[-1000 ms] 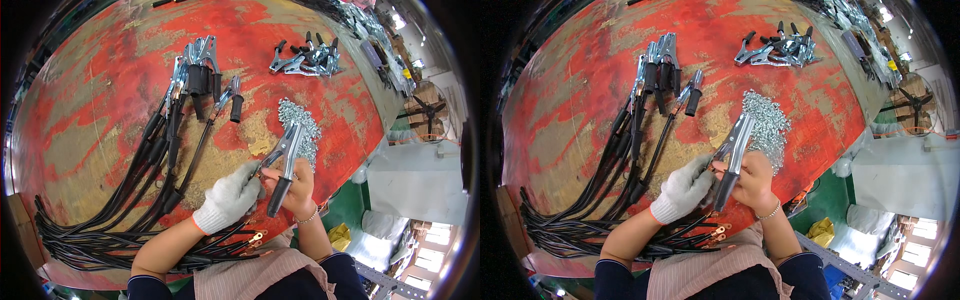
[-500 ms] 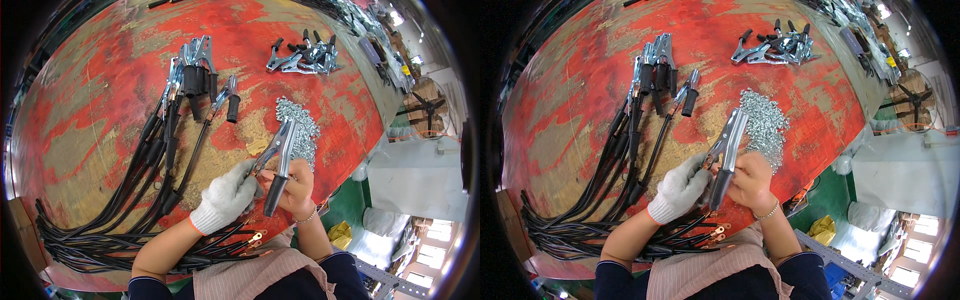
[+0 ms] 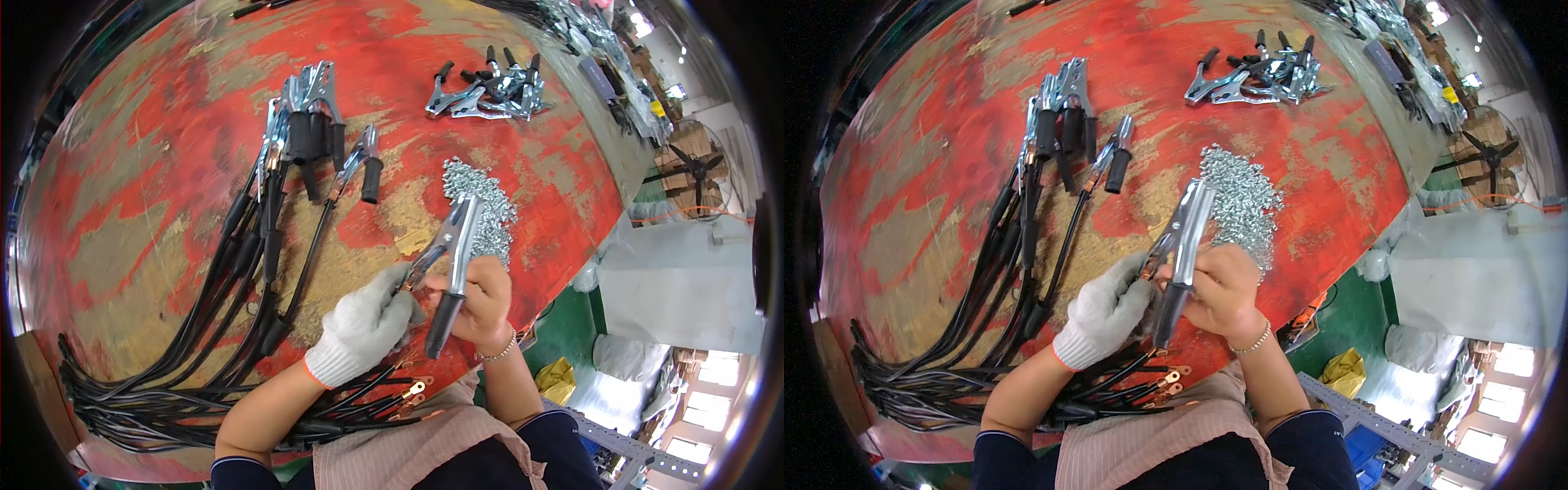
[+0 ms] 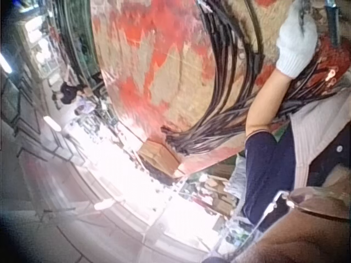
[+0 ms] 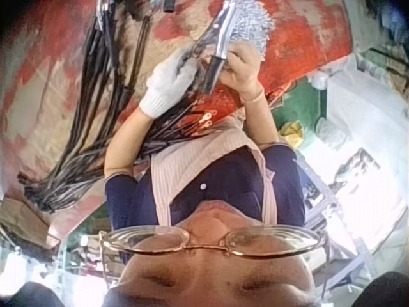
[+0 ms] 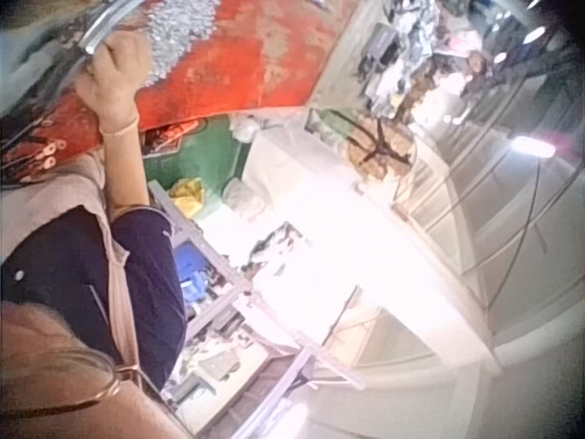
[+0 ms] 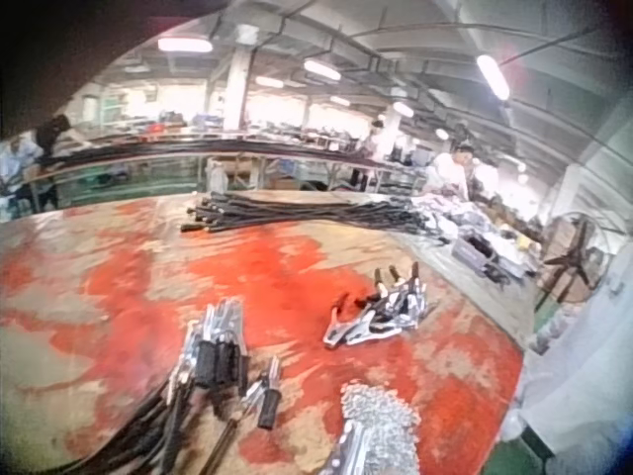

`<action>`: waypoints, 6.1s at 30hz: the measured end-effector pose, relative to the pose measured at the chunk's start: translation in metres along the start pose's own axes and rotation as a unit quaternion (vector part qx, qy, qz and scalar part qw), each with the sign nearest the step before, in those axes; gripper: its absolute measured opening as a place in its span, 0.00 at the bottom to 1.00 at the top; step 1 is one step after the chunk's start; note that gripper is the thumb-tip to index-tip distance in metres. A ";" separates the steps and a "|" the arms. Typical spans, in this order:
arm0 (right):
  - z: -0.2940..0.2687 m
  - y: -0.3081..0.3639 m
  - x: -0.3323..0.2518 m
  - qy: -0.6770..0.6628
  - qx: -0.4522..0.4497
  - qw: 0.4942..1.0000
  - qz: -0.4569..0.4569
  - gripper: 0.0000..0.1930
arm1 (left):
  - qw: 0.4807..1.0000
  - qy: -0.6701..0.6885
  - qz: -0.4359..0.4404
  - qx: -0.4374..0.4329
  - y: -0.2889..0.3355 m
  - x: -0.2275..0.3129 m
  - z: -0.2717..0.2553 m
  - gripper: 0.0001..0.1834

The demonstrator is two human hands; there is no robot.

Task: Assembling large metal jumper-cable-style clamps by inserting a central pin or spring component.

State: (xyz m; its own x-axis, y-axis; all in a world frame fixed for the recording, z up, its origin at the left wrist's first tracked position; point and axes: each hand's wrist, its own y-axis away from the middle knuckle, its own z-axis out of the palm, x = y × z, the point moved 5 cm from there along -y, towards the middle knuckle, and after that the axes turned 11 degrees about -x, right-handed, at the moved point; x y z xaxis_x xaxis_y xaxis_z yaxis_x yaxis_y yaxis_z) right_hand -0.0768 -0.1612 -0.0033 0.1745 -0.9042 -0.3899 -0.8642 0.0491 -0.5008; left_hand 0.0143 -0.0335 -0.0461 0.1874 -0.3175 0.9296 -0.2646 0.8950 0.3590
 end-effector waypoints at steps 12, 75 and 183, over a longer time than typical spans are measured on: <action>-0.067 -0.036 0.250 0.180 -0.007 0.942 0.284 0.31 | 0.925 -0.297 0.042 0.232 0.005 0.025 -0.077 0.32; -0.034 0.065 0.035 -0.522 0.061 0.811 0.258 0.27 | 0.974 -0.182 -0.104 -0.081 -0.004 0.015 0.014 0.20; 0.003 -0.006 0.004 -0.053 -0.044 0.992 0.108 0.14 | 0.999 0.016 -0.030 0.006 0.002 -0.001 0.007 0.21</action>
State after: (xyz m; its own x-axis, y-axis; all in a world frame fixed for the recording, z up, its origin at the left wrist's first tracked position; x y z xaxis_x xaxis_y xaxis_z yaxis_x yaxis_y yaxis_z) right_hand -0.0697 -0.1638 -0.0048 0.0251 -0.8267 -0.5621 -0.9236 0.1960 -0.3296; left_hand 0.0070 -0.0332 -0.0453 0.2329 -0.3612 0.9029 -0.2635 0.8703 0.4161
